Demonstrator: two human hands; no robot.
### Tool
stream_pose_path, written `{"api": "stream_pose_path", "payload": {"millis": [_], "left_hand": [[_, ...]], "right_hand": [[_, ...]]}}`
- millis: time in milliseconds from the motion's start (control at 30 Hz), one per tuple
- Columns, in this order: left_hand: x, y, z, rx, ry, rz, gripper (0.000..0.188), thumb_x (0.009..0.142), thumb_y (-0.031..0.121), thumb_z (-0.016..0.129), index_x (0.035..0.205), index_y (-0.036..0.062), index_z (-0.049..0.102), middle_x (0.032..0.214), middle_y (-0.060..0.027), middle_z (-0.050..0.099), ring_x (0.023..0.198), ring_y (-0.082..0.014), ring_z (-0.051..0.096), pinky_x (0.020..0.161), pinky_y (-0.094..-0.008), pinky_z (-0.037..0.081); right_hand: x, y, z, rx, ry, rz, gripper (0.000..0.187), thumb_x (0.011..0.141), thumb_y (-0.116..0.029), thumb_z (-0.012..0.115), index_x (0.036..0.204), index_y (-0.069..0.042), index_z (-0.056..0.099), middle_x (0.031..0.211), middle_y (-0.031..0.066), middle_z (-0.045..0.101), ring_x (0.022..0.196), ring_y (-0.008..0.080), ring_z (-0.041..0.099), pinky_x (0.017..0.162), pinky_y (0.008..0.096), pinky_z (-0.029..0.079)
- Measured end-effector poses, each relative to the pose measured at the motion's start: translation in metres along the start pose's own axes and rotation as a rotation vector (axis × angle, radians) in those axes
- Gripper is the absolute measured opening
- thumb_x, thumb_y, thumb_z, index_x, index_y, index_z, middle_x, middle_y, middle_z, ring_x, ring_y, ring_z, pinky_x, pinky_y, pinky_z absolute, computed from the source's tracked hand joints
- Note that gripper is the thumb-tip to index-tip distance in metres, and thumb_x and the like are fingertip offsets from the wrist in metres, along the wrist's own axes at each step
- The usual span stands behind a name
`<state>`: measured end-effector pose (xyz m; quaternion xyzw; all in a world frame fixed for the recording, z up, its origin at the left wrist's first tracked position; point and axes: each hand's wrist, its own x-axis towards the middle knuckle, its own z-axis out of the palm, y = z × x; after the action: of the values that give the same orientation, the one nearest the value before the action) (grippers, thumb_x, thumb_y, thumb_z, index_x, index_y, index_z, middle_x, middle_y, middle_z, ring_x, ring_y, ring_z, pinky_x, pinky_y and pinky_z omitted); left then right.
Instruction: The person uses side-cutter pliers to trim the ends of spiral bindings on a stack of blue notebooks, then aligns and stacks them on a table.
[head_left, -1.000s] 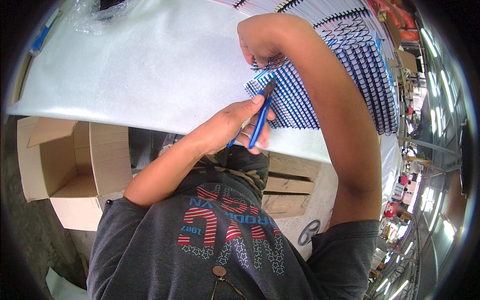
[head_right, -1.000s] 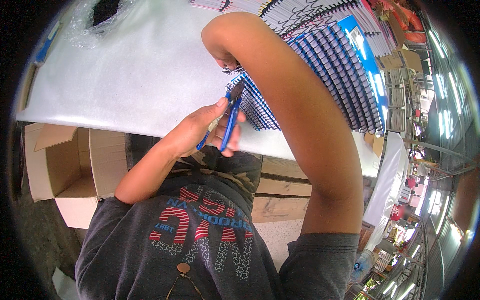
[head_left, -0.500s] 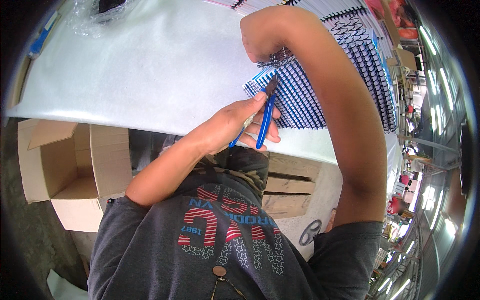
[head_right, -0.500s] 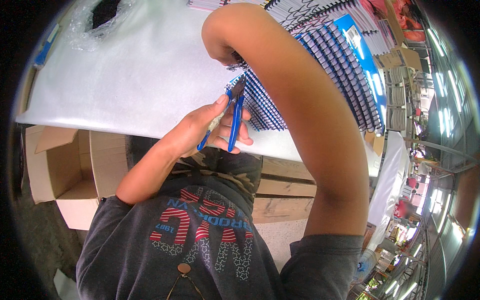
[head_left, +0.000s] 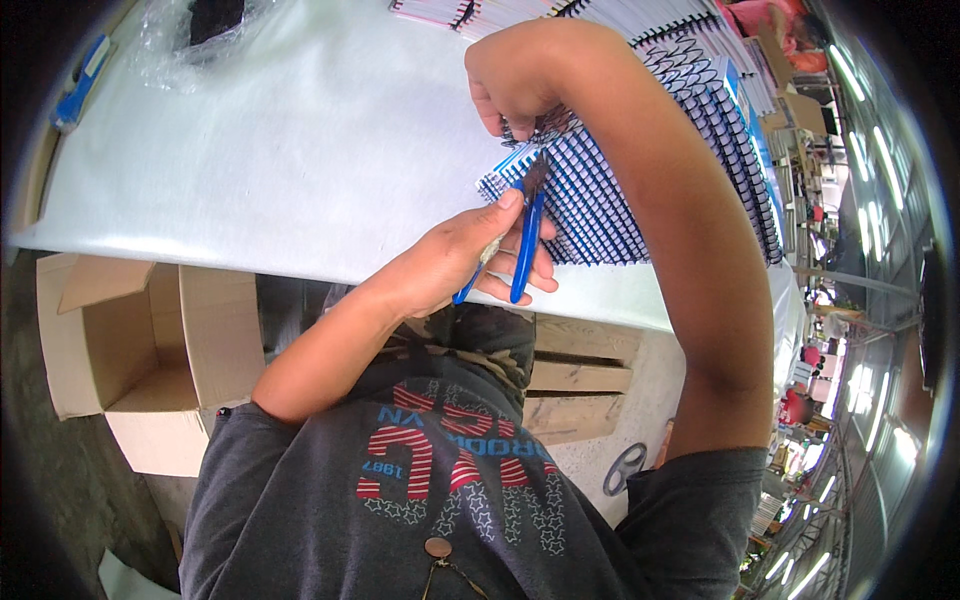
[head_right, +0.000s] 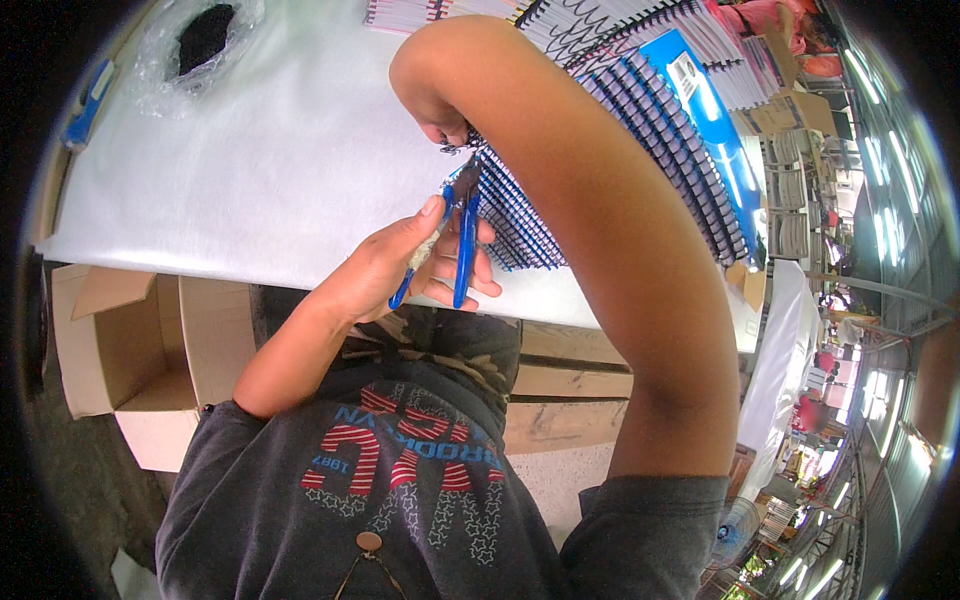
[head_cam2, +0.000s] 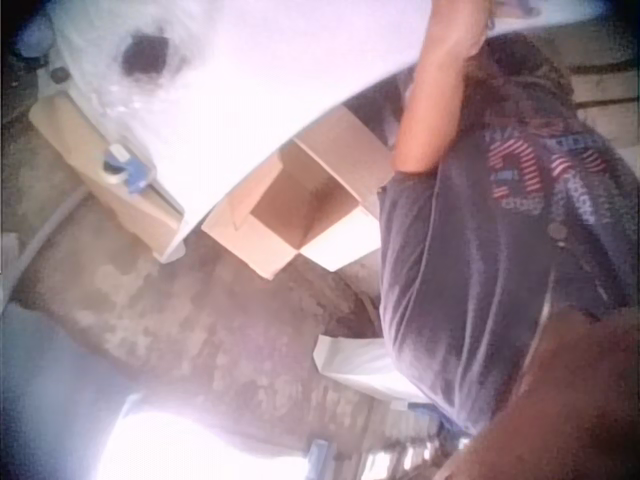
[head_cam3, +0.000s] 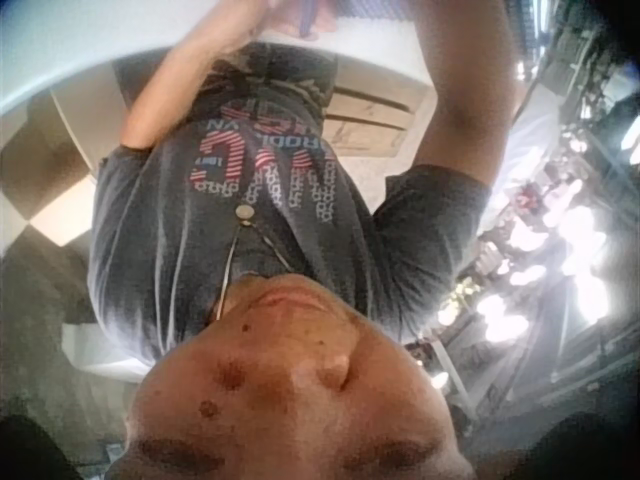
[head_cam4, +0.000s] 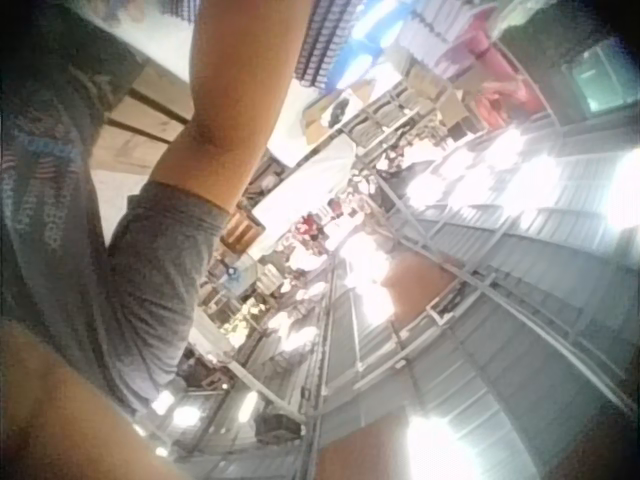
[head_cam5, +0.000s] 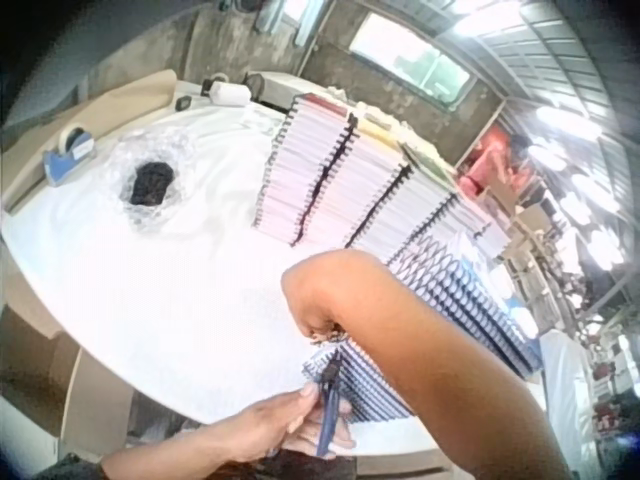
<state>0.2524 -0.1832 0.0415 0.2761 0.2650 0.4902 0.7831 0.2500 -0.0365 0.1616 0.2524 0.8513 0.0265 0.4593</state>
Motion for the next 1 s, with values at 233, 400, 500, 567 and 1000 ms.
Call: {"api": "stream_pose_path", "payload": {"millis": [233, 400, 500, 567, 1000], "left_hand": [[0.013, -0.001, 0.004, -0.155, 0.06, -0.049, 0.063, 0.093, 0.055, 0.03, 0.116, -0.0006, 0.047, 0.094, -0.0137, 0.058, 0.087, -0.0256, 0.061, 0.074, -0.0392, 0.052], [0.017, -0.002, 0.007, -0.295, -0.078, -0.038, 0.052, 0.093, 0.054, 0.031, 0.102, 0.0065, 0.051, 0.081, -0.0076, 0.053, 0.069, -0.0205, 0.055, 0.061, -0.0381, 0.051], [0.014, 0.0, 0.012, -0.401, 0.001, -0.022, 0.049, 0.093, 0.05, 0.034, 0.103, 0.0059, 0.051, 0.078, -0.0073, 0.053, 0.065, -0.0207, 0.053, 0.056, -0.0376, 0.05], [0.013, 0.005, 0.02, -0.4, 0.02, -0.037, 0.049, 0.093, 0.05, 0.034, 0.104, 0.0059, 0.051, 0.078, -0.0071, 0.053, 0.065, -0.0206, 0.054, 0.056, -0.0372, 0.049], [0.013, 0.003, 0.023, -0.242, 0.152, -0.07, 0.049, 0.093, 0.055, 0.031, 0.097, 0.01, 0.05, 0.071, -0.0038, 0.047, 0.058, -0.0166, 0.047, 0.054, -0.0328, 0.043]], "right_hand": [[-0.002, 0.006, 0.002, -0.02, 0.116, 0.0, 0.021, 0.064, -0.008, 0.068, 0.085, -0.007, 0.071, 0.085, 0.0139, 0.068, 0.076, 0.0258, 0.065, 0.064, 0.0399, 0.05], [0.01, 0.005, -0.004, -0.037, 0.016, 0.017, 0.02, 0.068, -0.016, 0.068, 0.087, -0.012, 0.072, 0.088, 0.0111, 0.068, 0.082, 0.0262, 0.065, 0.067, 0.0403, 0.05], [0.008, -0.007, -0.002, -0.031, 0.077, 0.027, 0.022, 0.07, -0.018, 0.067, 0.091, -0.015, 0.071, 0.091, 0.008, 0.068, 0.084, 0.0247, 0.065, 0.068, 0.0397, 0.05], [0.013, -0.008, 0.002, -0.041, 0.139, 0.069, 0.028, 0.071, -0.019, 0.066, 0.099, -0.019, 0.07, 0.096, 0.0038, 0.068, 0.086, 0.0217, 0.064, 0.068, 0.0378, 0.049], [0.066, 0.019, 0.0, -0.065, -0.122, 0.037, 0.019, 0.073, -0.015, 0.067, 0.091, -0.016, 0.072, 0.089, 0.0068, 0.069, 0.084, 0.0227, 0.064, 0.066, 0.0394, 0.049]]}}
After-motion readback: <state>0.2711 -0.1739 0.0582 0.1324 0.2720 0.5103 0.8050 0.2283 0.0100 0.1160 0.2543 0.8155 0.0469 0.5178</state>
